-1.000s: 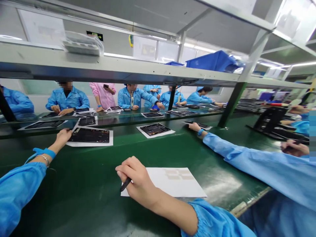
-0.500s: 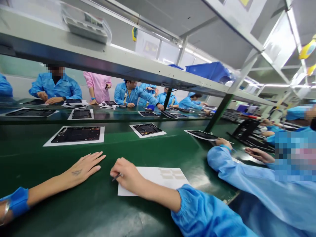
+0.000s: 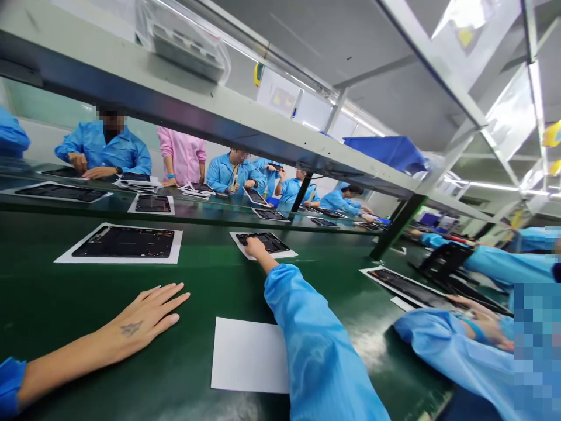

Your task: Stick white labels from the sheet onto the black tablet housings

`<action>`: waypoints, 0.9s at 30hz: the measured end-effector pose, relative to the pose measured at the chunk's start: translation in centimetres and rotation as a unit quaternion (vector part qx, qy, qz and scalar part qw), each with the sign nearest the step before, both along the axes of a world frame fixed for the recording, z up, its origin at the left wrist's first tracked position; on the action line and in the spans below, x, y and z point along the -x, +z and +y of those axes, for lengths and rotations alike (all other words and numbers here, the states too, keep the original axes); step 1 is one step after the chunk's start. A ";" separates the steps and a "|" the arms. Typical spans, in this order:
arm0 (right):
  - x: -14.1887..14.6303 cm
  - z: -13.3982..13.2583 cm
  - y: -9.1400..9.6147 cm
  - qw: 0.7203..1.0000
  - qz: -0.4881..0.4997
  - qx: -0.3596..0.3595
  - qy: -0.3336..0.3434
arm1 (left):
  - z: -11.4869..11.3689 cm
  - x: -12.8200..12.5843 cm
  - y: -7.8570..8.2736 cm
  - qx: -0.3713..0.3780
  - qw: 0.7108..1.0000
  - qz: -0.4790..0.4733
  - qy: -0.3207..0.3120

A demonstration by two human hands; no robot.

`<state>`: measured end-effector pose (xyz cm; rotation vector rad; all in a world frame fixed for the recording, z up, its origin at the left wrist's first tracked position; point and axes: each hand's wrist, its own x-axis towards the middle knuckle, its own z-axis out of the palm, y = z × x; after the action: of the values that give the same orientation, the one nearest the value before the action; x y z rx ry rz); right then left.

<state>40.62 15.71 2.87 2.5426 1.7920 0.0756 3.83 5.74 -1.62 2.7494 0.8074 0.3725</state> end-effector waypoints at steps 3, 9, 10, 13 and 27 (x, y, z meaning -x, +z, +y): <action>-0.1 1.1 -0.5 0.999 -0.010 0.030 0.008 | 0.1 -0.1 -0.2 0.009 1.000 0.007 0.000; 1.2 1.8 -0.3 0.997 -0.022 0.065 0.047 | 0.0 -0.3 -0.1 0.016 1.000 -0.009 -0.004; 1.6 1.6 -0.3 0.996 -0.024 0.064 0.052 | -0.1 -0.3 -0.1 0.019 1.000 -0.006 -0.004; 3.2 1.0 0.2 0.996 -0.024 0.049 0.069 | -0.1 0.0 -0.2 0.024 1.000 0.008 0.000; 14.3 -16.4 6.7 0.888 0.098 -0.094 0.440 | 0.5 -1.5 7.2 -0.404 0.913 0.059 -0.015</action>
<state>26.28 -0.65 9.54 1.6317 2.9865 0.0066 5.35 6.21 5.56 3.5730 0.7538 0.6605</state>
